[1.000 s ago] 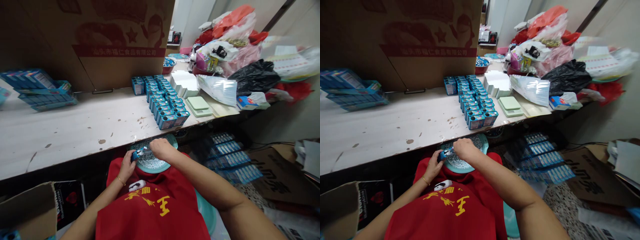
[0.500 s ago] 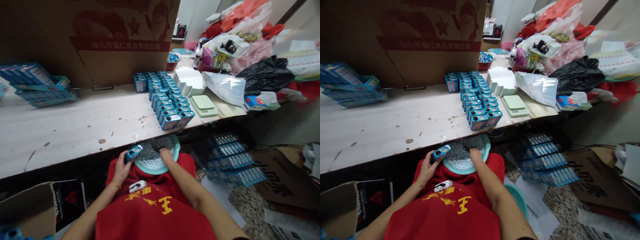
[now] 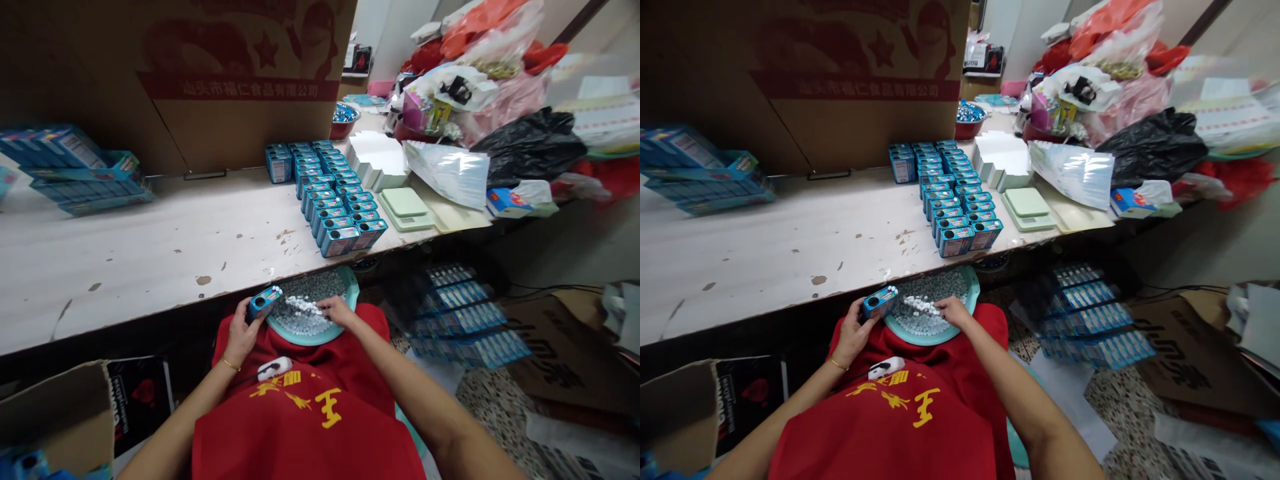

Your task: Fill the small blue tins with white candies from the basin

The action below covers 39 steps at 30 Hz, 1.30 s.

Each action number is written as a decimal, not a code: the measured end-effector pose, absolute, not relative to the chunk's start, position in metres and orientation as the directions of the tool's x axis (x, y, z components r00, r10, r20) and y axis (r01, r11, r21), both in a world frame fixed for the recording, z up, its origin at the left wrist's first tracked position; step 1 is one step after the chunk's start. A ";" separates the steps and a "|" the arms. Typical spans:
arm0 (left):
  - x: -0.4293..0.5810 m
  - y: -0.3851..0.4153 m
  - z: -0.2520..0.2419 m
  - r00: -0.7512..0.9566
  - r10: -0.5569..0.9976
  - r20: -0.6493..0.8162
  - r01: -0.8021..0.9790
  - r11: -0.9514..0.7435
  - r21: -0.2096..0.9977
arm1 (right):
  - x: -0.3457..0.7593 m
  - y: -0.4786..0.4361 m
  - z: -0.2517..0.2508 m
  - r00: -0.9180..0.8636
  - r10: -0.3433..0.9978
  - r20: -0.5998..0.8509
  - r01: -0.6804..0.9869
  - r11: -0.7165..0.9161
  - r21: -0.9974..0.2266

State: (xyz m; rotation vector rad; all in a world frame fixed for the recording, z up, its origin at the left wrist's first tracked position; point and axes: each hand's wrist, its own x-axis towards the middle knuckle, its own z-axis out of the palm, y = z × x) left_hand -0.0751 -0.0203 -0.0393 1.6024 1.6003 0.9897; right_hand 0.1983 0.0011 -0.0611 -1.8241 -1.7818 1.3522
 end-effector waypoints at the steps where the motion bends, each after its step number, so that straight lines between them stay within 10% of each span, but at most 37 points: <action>1: -0.074 -0.020 -0.039 -0.030 0.997 0.066 0.504 -0.042 0.862 | 0.205 0.000 -0.049 -0.196 0.887 -0.418 0.639 -0.208 -0.741; 7: -0.062 -0.013 -0.036 0.085 0.988 0.128 0.516 -0.154 0.843 | 0.215 0.004 0.031 -0.338 0.907 -0.251 0.695 0.061 -0.716; 20: -0.046 -0.016 -0.036 0.165 0.967 0.193 0.503 -0.251 0.827 | 0.141 0.002 0.122 -0.362 0.870 -0.335 0.929 0.367 -0.051; 39: -0.023 -0.016 -0.020 0.113 0.993 -0.037 -0.058 0.044 0.997 | 0.210 -0.022 0.125 -0.197 0.959 -0.206 0.975 0.169 -0.145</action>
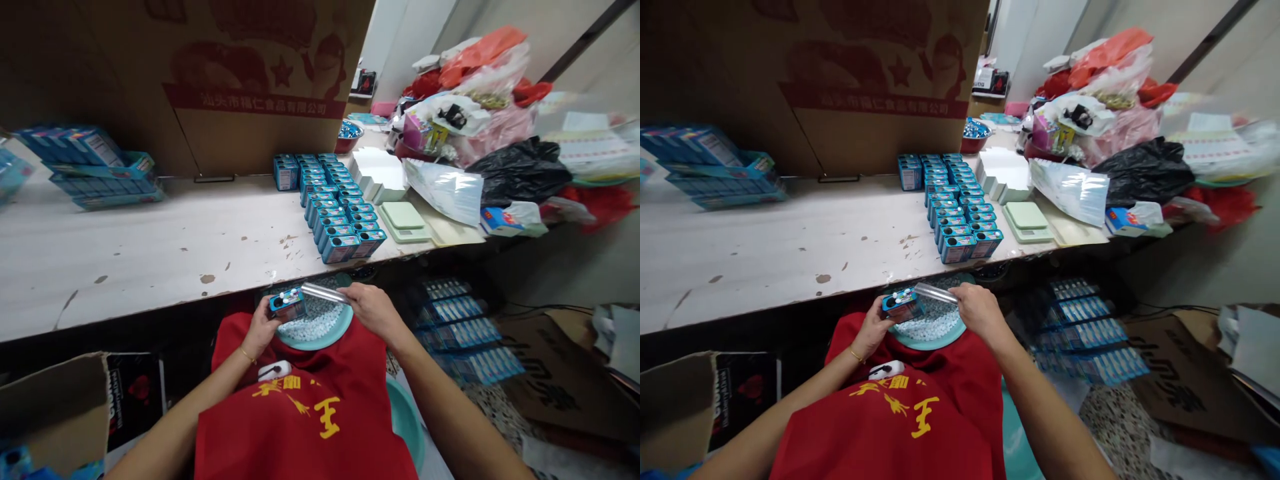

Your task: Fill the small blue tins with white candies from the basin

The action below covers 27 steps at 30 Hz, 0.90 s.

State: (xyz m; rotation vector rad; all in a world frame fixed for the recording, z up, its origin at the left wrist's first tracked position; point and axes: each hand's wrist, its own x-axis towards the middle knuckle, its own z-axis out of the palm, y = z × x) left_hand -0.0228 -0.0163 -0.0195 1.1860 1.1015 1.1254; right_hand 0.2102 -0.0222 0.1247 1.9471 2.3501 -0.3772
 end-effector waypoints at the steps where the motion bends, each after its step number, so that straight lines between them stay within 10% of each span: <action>1: -0.023 -0.015 -0.019 0.118 0.993 -0.023 -0.045 0.029 0.999 | 0.207 -0.024 0.124 -0.197 0.959 -0.204 0.976 0.172 -0.133; 18: -0.056 -0.002 0.048 0.090 0.988 0.125 0.258 -0.144 0.955 | 0.185 -0.021 0.136 -0.300 0.950 0.081 0.907 0.311 -0.284; 27: -0.040 0.046 0.059 0.091 0.974 0.206 0.245 -0.222 0.944 | 0.160 -0.005 0.144 -0.239 0.951 0.197 0.949 0.272 -0.160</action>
